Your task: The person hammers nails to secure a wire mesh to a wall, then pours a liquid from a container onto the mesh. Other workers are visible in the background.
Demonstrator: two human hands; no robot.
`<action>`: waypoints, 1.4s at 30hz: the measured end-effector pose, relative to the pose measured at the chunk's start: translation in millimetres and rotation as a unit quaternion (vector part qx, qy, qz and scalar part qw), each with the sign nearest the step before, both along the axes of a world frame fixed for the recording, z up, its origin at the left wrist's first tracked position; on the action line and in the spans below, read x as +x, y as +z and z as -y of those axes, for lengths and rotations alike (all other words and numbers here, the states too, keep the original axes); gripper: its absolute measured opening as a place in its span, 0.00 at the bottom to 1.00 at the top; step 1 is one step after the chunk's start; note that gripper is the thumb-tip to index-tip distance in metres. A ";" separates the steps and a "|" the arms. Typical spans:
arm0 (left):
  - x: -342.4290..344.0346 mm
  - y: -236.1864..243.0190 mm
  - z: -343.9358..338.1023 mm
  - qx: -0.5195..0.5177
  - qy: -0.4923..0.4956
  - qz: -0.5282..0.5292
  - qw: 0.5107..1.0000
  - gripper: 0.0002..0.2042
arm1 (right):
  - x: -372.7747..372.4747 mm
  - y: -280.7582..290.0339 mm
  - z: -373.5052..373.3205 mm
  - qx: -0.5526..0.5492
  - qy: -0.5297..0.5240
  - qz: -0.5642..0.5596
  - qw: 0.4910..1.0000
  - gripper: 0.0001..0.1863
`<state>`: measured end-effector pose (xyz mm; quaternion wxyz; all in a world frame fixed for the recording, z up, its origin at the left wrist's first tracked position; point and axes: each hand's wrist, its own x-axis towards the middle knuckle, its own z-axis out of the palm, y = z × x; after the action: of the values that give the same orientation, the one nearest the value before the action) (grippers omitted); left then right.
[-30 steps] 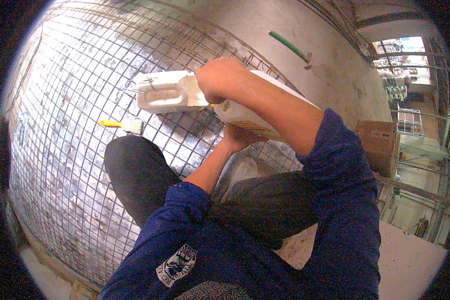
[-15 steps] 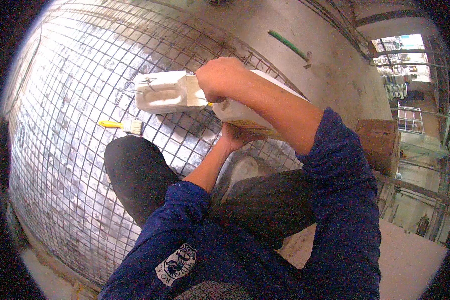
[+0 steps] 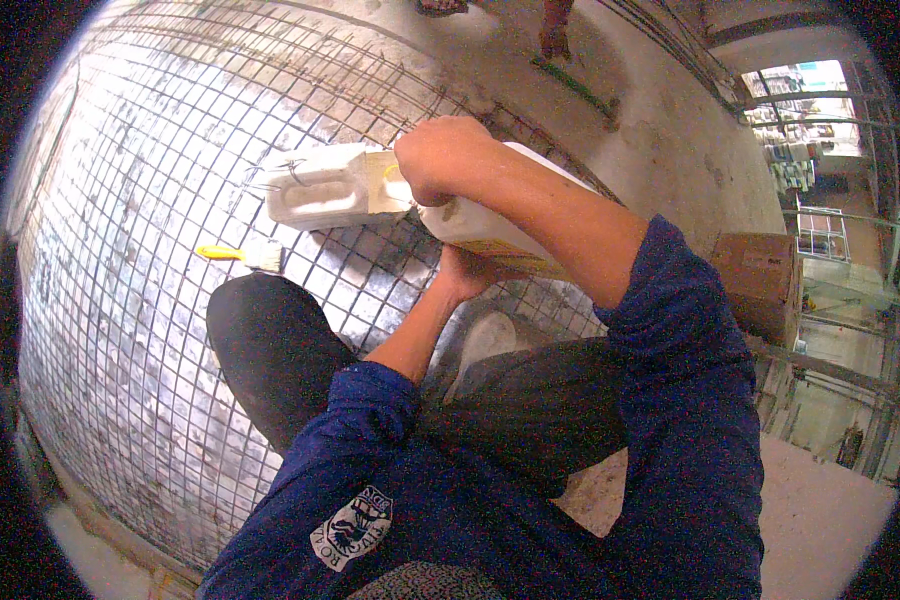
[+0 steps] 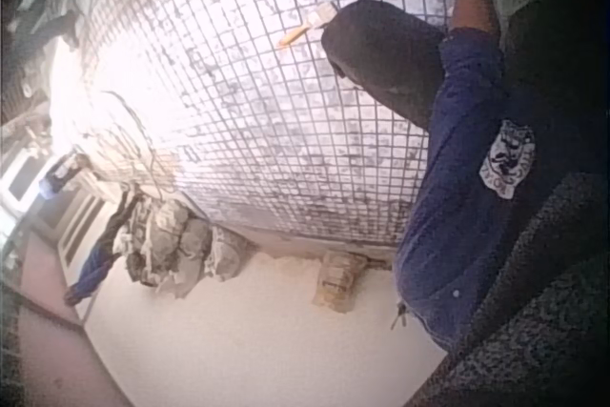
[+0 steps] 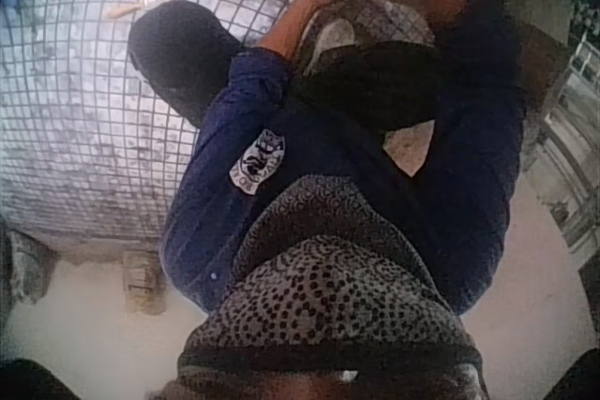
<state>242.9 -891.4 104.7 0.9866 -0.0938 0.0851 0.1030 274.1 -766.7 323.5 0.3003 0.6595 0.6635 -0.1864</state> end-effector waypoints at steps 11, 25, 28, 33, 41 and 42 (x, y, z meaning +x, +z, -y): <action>3.4 -7.9 -1.8 0.037 -0.001 -0.038 0.999 0.37 | 8.6 6.6 13.7 0.000 -0.010 -0.014 1.000 0.23; 1.7 -41.9 -6.9 0.053 -0.005 -0.094 0.994 0.32 | 52.7 4.0 54.9 0.084 -0.068 -0.120 0.987 0.21; -4.2 -38.9 -9.6 0.088 0.014 -0.170 0.981 0.30 | 67.4 1.6 65.3 0.096 -0.073 -0.149 0.981 0.23; -17.7 -46.6 -17.4 0.147 0.048 -0.306 0.939 0.26 | 90.5 -14.1 102.0 0.170 -0.100 -0.216 0.956 0.25; -40.4 -57.5 -14.1 0.237 0.093 -0.387 0.886 0.24 | 124.1 -50.2 170.7 0.306 -0.305 -0.385 0.815 0.28; -44.8 -56.3 -12.2 0.259 0.039 -0.426 0.866 0.24 | 129.6 -54.6 180.2 0.296 -0.365 -0.393 0.790 0.30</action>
<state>198.1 -879.2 48.4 0.8386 0.2149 0.4633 0.1894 403.7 -946.9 268.9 -0.2872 0.7789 0.4567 -0.3198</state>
